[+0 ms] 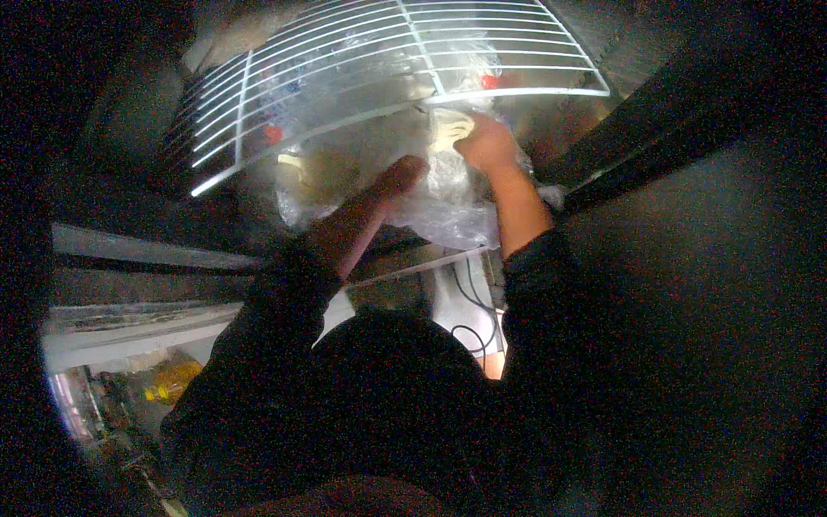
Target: The person scoops a crumbly filling from a bowl onto rectangular dough sheets, spreads it evenly, folds the dough over the filling, and places the assembled pies onto a tray. The person retrieves more dough from a refrigerator and continues the process.
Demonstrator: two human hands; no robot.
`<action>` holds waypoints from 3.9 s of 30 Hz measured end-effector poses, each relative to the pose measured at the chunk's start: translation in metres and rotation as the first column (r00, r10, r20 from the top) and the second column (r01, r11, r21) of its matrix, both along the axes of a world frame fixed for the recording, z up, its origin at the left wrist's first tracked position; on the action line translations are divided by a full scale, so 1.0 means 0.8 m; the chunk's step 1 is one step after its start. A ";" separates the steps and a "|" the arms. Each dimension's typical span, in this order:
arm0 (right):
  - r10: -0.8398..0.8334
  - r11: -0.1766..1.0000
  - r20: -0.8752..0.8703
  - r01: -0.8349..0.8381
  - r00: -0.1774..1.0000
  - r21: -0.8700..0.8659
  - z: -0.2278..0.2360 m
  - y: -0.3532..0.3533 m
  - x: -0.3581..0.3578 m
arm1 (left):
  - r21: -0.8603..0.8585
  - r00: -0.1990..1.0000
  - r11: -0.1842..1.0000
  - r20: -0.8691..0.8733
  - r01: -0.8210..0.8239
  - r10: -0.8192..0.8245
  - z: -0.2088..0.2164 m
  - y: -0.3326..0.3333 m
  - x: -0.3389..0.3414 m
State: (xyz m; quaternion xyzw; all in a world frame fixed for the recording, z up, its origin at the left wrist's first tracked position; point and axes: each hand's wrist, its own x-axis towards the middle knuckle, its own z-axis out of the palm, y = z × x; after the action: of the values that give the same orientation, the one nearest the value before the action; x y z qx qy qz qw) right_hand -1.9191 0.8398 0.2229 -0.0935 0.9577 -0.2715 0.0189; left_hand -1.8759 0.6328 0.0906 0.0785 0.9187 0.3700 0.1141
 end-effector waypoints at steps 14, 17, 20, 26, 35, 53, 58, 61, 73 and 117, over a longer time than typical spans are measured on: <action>0.083 0.854 -0.028 -0.086 0.996 -0.513 0.063 0.050 0.053 | 0.403 0.998 0.915 -0.066 0.013 0.015 0.151 -0.040 0.004; 0.095 0.839 0.023 -0.067 0.995 -0.540 0.045 0.049 0.057 | 0.416 0.996 0.909 -0.092 0.032 0.007 0.169 -0.041 0.015; 0.127 0.816 0.025 -0.090 0.992 -0.570 0.031 0.049 0.054 | 0.399 0.992 0.916 -0.128 0.043 0.009 0.176 -0.029 0.026; 0.069 0.742 0.180 0.071 0.981 -0.667 0.003 0.041 0.058 | 0.288 0.974 0.958 -0.218 -0.001 0.067 0.171 0.009 0.064; 0.129 0.781 0.072 -0.056 0.989 -0.622 -0.002 0.029 0.064 | 0.156 0.962 0.987 -0.266 -0.028 0.069 0.166 0.038 0.112; 0.373 0.847 -0.451 -0.495 0.811 -0.190 0.054 -0.068 0.225 | 0.049 0.916 0.986 -0.367 -0.157 0.164 0.206 0.049 0.141; 0.340 0.891 -0.155 -0.370 0.928 -0.262 0.024 -0.020 0.213 | 0.037 0.918 0.994 -0.382 -0.102 0.109 0.227 0.014 0.170; 0.033 0.999 -0.145 -0.033 0.989 0.001 -0.001 0.011 0.174 | 0.024 0.909 0.996 -0.407 -0.086 0.088 0.237 0.002 0.184; 0.106 0.739 0.312 0.135 0.944 -0.660 0.056 0.035 0.011 | -0.101 0.907 0.994 -0.413 0.036 -0.075 0.306 0.001 0.220; 0.632 0.718 -0.024 -0.573 0.775 0.395 0.136 -0.189 -0.072 | -0.275 0.889 0.922 -0.294 0.272 -0.350 0.411 -0.005 0.206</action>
State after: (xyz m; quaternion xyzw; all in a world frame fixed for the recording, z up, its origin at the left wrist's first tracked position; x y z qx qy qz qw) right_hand -1.9763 0.6882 0.3319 -0.4167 0.9059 -0.0589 0.0481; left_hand -1.7108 0.6288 0.4196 0.2742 0.9358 0.2208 0.0212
